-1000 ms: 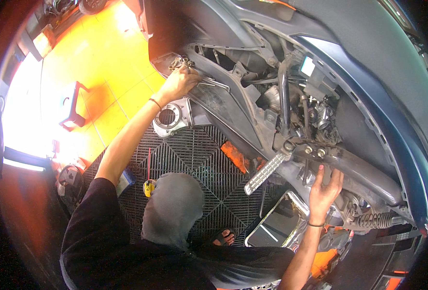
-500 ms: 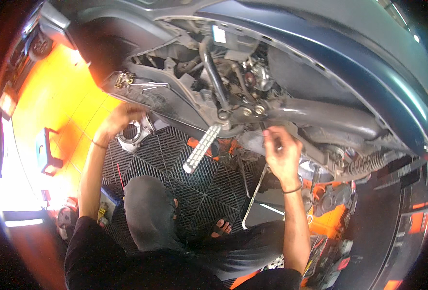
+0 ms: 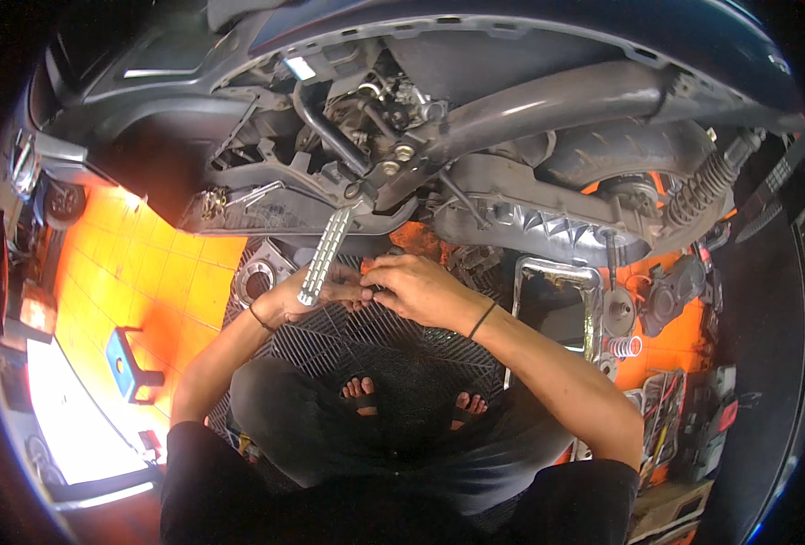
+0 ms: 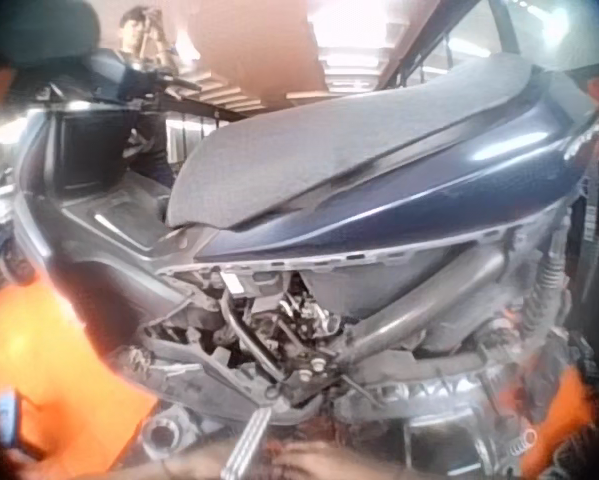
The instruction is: The person installs a throttle body into a motorcycle engine compartment by hand and secures it with tools, connecting various cables and connectors.
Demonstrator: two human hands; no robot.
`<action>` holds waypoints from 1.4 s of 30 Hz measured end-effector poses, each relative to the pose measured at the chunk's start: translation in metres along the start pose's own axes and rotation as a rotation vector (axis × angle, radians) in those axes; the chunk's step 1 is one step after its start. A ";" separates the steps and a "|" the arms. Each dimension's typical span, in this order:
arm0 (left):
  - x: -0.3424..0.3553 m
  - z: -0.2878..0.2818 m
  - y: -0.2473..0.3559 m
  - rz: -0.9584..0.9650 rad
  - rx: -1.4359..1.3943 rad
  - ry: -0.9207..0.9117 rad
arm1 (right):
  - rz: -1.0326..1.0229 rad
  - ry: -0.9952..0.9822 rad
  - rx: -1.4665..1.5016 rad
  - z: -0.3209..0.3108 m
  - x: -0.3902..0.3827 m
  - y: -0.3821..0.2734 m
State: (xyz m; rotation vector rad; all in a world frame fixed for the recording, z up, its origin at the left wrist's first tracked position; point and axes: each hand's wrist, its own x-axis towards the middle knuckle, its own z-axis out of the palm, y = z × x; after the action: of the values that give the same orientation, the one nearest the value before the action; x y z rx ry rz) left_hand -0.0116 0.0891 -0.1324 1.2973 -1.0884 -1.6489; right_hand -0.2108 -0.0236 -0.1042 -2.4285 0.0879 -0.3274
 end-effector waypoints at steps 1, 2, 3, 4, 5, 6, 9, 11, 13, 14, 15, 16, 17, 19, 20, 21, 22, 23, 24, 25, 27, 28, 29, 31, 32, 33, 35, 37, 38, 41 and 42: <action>0.001 0.000 -0.001 0.003 -0.003 0.008 | 0.008 0.003 0.029 -0.001 -0.001 0.000; -0.001 0.000 -0.001 -0.058 -0.061 0.045 | 0.015 0.006 0.059 -0.002 -0.001 0.001; -0.001 0.001 -0.006 -0.076 -0.216 0.038 | -0.010 0.020 0.047 -0.002 -0.002 0.001; -0.002 -0.001 -0.009 -0.060 -0.182 0.048 | -0.035 0.035 0.034 -0.001 -0.002 0.001; -0.002 -0.004 -0.010 -0.044 -0.148 0.057 | -0.060 0.049 0.022 -0.001 -0.001 0.001; -0.004 -0.001 -0.005 -0.016 -0.063 0.050 | -0.047 0.013 -0.010 -0.003 -0.001 0.000; -0.013 0.003 0.020 0.111 0.329 0.121 | -0.039 -0.041 -0.053 -0.008 -0.003 0.005; -0.019 -0.007 0.042 0.272 0.774 0.297 | 0.027 0.017 -0.073 -0.020 -0.011 0.010; -0.027 -0.032 0.042 0.661 0.990 0.631 | 0.167 -0.055 -0.045 -0.043 -0.010 -0.002; -0.031 -0.048 0.050 0.696 1.053 0.689 | 0.160 -0.035 -0.026 -0.048 -0.012 0.004; -0.030 -0.057 0.064 0.738 1.113 0.743 | 0.157 -0.013 -0.033 -0.054 -0.017 0.010; -0.026 -0.057 0.078 0.809 1.184 0.734 | 0.176 0.015 -0.035 -0.059 -0.020 0.011; -0.021 -0.055 0.095 0.880 1.254 0.721 | 0.196 0.044 -0.038 -0.064 -0.022 0.013; -0.002 -0.051 0.120 0.951 1.366 0.667 | 0.199 0.059 0.030 -0.079 -0.027 0.014; 0.008 -0.050 0.129 0.938 1.410 0.630 | 0.198 0.062 0.051 -0.088 -0.028 0.012; 0.020 -0.049 0.136 0.933 1.446 0.579 | 0.211 0.071 0.070 -0.097 -0.034 0.011; 0.032 -0.050 0.139 0.921 1.488 0.570 | 0.207 0.113 0.061 -0.104 -0.043 0.012; 0.041 -0.054 0.143 0.913 1.532 0.557 | 0.183 0.125 0.102 -0.120 -0.048 0.016; 0.053 -0.061 0.144 0.924 1.584 0.557 | 0.217 0.213 0.148 -0.131 -0.059 0.015; 0.062 -0.065 0.146 0.920 1.584 0.531 | 0.264 0.301 0.195 -0.137 -0.074 0.014; 0.069 -0.071 0.150 0.945 1.708 0.546 | 0.302 0.352 -0.013 -0.142 -0.114 0.005; 0.079 -0.086 0.146 0.867 1.796 0.582 | 0.311 0.499 -0.066 -0.130 -0.145 0.011; 0.087 -0.083 0.142 1.011 1.846 0.680 | 0.417 0.596 -0.137 -0.114 -0.174 0.014; 0.099 -0.095 0.143 0.889 1.966 0.763 | 0.615 0.838 -0.123 -0.058 -0.244 0.048; 0.106 -0.101 0.141 0.808 2.006 0.768 | 0.755 0.848 -0.235 -0.030 -0.277 0.068; 0.106 -0.104 0.143 0.724 2.059 0.775 | 0.866 0.832 -0.306 -0.001 -0.304 0.089; 0.108 -0.082 0.148 0.660 1.953 0.741 | 1.235 0.620 -0.563 0.053 -0.359 0.131; 0.109 -0.094 0.148 0.672 1.951 0.755 | 1.456 0.480 -0.728 0.092 -0.391 0.168; 0.107 -0.094 0.147 0.686 1.970 0.778 | 1.473 0.422 -0.769 0.102 -0.391 0.177; 0.111 -0.076 0.154 0.449 2.006 0.764 | 1.417 0.462 -0.676 0.131 -0.400 0.193; 0.109 -0.072 0.158 0.309 2.018 0.754 | 1.333 0.505 -0.548 0.135 -0.396 0.193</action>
State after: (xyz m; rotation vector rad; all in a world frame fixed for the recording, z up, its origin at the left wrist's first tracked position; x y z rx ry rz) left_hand 0.0460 -0.0785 -0.0300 2.2141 -2.1625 0.8119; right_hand -0.5541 -0.0300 -0.4112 -2.1161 2.0792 -0.2737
